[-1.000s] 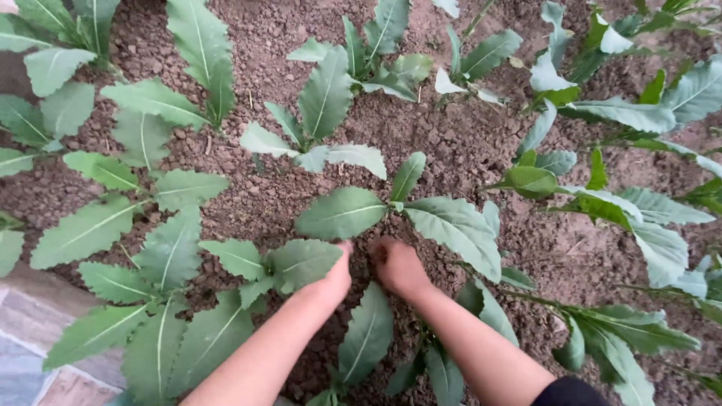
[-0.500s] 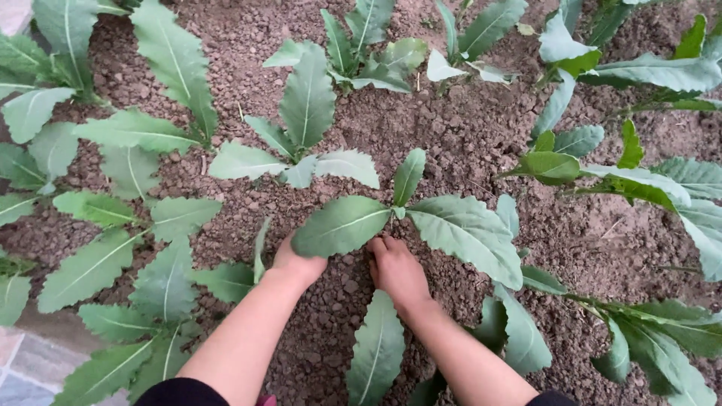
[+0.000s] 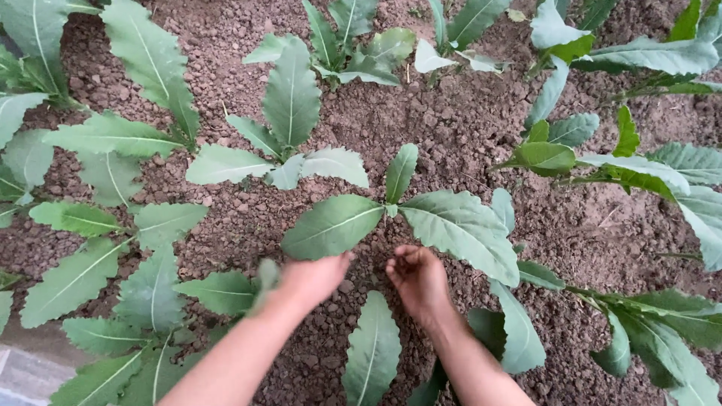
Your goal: Picking small vegetable leaves from a garden bed and collecting them in a plastic bag.
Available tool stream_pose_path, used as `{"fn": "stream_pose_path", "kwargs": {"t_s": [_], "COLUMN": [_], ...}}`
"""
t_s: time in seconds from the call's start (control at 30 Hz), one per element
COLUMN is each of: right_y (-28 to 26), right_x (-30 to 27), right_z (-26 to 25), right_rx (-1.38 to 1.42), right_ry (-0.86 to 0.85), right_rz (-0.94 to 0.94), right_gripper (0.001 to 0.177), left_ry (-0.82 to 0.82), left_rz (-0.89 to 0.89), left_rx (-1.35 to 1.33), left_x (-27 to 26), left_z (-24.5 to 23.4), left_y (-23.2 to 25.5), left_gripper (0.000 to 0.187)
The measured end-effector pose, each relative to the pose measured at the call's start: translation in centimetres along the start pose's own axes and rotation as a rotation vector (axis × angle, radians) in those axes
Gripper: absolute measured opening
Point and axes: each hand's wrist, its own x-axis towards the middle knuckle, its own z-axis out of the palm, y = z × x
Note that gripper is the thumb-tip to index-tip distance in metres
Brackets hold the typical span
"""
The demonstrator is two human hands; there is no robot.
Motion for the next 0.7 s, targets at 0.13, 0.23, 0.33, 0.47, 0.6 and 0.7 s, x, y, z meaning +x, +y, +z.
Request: {"fn": "stream_pose_path", "kwargs": {"t_s": [0.13, 0.23, 0.33, 0.47, 0.6, 0.7], "right_y": [0.6, -0.3, -0.1, 0.2, 0.9, 1.7], "right_x": [-1.7, -3.4, -2.5, -2.1, -3.3, -3.6], "right_z": [0.4, 1.2, -0.2, -1.1, 0.2, 0.4], "right_rx": [0.249, 0.256, 0.175, -0.252, -0.384, -0.249], "right_ry": [-0.097, -0.157, -0.183, -0.057, 0.047, 0.105], "right_rz": [0.135, 0.141, 0.109, -0.01, 0.005, 0.003], "right_gripper": [0.028, 0.036, 0.032, 0.03, 0.031, 0.034], "left_ry": [-0.096, -0.06, -0.067, -0.074, -0.037, -0.129], "left_rz": [0.37, 0.392, 0.324, 0.206, 0.211, -0.252], "left_rx": [-0.122, -0.123, -0.094, -0.19, -0.148, -0.972], "left_x": [-0.8, -1.9, -2.3, -0.2, 1.0, -2.4], "left_z": [2.6, 2.0, 1.2, 3.5, 5.4, 2.8], "left_y": [2.8, 4.4, 4.4, 1.1, -0.7, 3.4], "left_gripper": [0.02, 0.02, 0.022, 0.019, 0.021, 0.079]}}
